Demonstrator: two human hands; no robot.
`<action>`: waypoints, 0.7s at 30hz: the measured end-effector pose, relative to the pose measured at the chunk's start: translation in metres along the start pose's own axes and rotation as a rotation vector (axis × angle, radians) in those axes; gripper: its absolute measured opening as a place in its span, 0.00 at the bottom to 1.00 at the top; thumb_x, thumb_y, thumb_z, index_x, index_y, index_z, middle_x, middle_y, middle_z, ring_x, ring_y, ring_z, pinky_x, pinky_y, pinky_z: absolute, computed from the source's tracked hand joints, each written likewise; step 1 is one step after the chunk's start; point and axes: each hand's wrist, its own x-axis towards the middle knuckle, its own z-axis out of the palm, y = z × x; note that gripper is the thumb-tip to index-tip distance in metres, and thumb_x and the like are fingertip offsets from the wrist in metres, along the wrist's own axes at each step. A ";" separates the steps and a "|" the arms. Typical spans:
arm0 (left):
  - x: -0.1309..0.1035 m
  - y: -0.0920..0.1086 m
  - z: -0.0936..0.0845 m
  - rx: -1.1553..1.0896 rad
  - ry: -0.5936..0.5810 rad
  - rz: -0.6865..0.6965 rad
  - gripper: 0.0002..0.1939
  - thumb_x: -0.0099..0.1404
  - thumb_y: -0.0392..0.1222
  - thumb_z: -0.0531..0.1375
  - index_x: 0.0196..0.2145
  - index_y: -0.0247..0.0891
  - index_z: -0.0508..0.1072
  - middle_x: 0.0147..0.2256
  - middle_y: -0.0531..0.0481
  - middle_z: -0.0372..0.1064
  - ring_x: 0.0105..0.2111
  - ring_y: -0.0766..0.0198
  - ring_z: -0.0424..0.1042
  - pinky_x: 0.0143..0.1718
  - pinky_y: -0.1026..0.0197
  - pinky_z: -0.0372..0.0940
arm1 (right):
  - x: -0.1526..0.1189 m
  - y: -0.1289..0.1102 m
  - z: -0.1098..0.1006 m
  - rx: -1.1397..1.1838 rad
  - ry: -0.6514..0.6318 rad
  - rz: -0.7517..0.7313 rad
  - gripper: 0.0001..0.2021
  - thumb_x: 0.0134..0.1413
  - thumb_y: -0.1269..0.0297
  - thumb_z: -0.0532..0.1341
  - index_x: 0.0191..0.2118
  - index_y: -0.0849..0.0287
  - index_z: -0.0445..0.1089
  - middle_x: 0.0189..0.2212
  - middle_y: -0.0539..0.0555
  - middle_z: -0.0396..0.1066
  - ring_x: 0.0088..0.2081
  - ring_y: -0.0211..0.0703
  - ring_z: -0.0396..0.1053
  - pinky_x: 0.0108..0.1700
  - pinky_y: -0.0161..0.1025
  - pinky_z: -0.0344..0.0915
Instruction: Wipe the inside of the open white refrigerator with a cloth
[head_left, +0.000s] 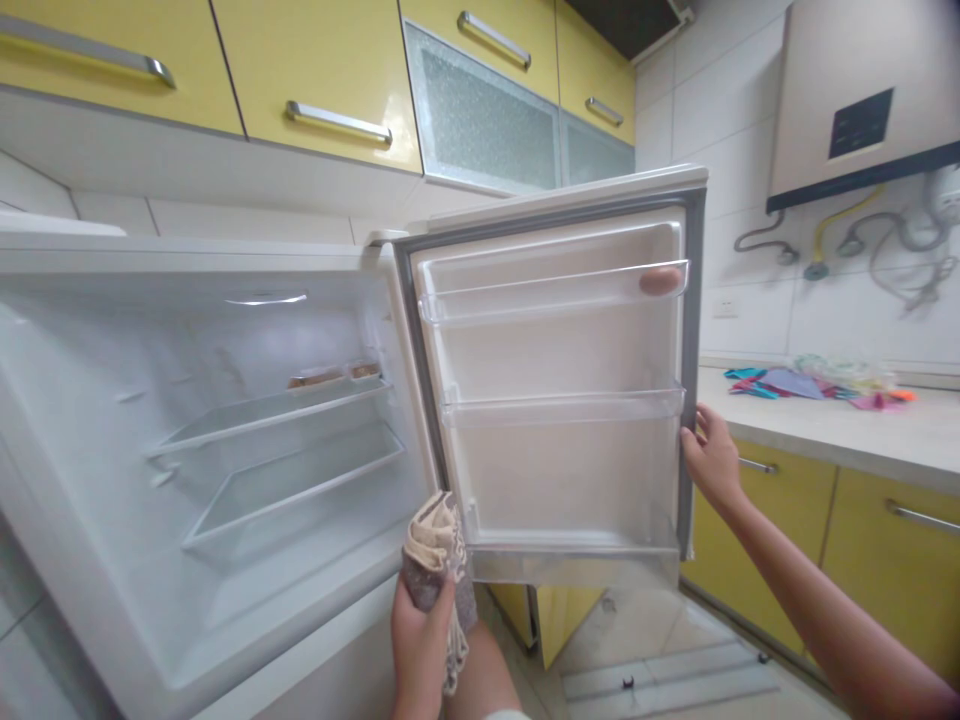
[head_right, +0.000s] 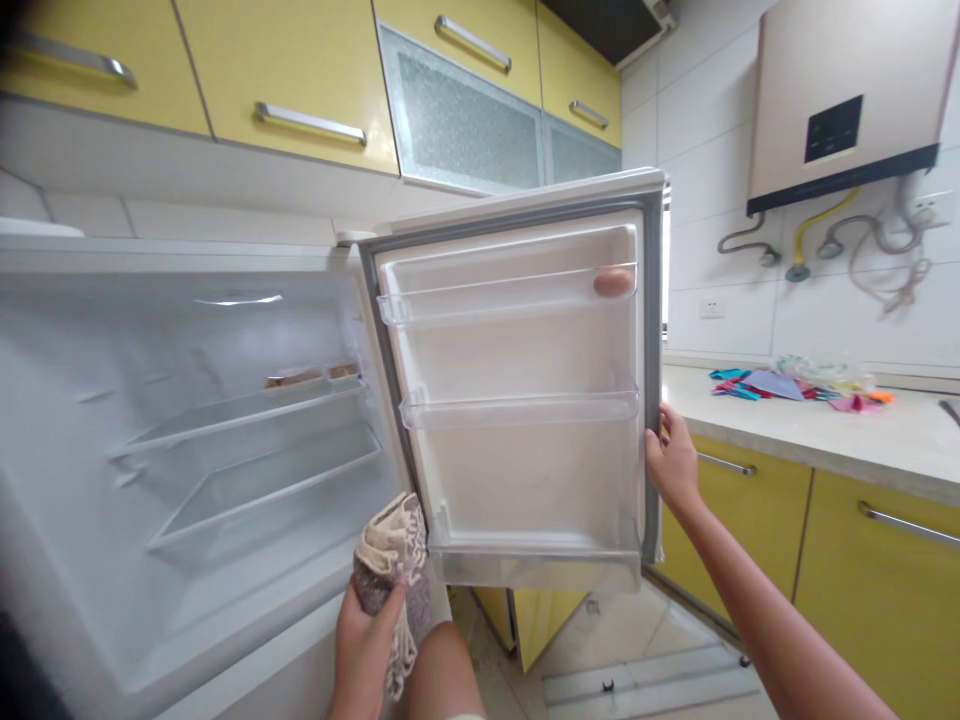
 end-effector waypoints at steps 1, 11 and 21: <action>0.003 0.003 0.003 0.025 -0.044 0.017 0.28 0.53 0.56 0.65 0.48 0.39 0.74 0.46 0.41 0.80 0.48 0.48 0.78 0.49 0.50 0.72 | 0.002 0.001 0.002 0.006 0.000 0.004 0.30 0.56 0.55 0.58 0.63 0.59 0.61 0.60 0.68 0.67 0.61 0.59 0.67 0.59 0.60 0.68; 0.024 0.012 0.051 0.747 -0.582 0.736 0.34 0.53 0.29 0.56 0.59 0.40 0.70 0.60 0.41 0.71 0.63 0.49 0.65 0.69 0.44 0.51 | 0.016 0.000 0.017 0.014 -0.001 0.024 0.28 0.55 0.60 0.57 0.62 0.59 0.62 0.58 0.67 0.69 0.57 0.57 0.70 0.58 0.59 0.69; 0.014 0.031 0.078 0.914 -0.959 0.756 0.38 0.63 0.58 0.61 0.67 0.44 0.60 0.64 0.40 0.65 0.64 0.45 0.62 0.67 0.39 0.51 | 0.016 -0.003 0.010 0.004 -0.038 0.023 0.29 0.54 0.57 0.59 0.61 0.59 0.64 0.58 0.67 0.69 0.58 0.58 0.70 0.57 0.58 0.70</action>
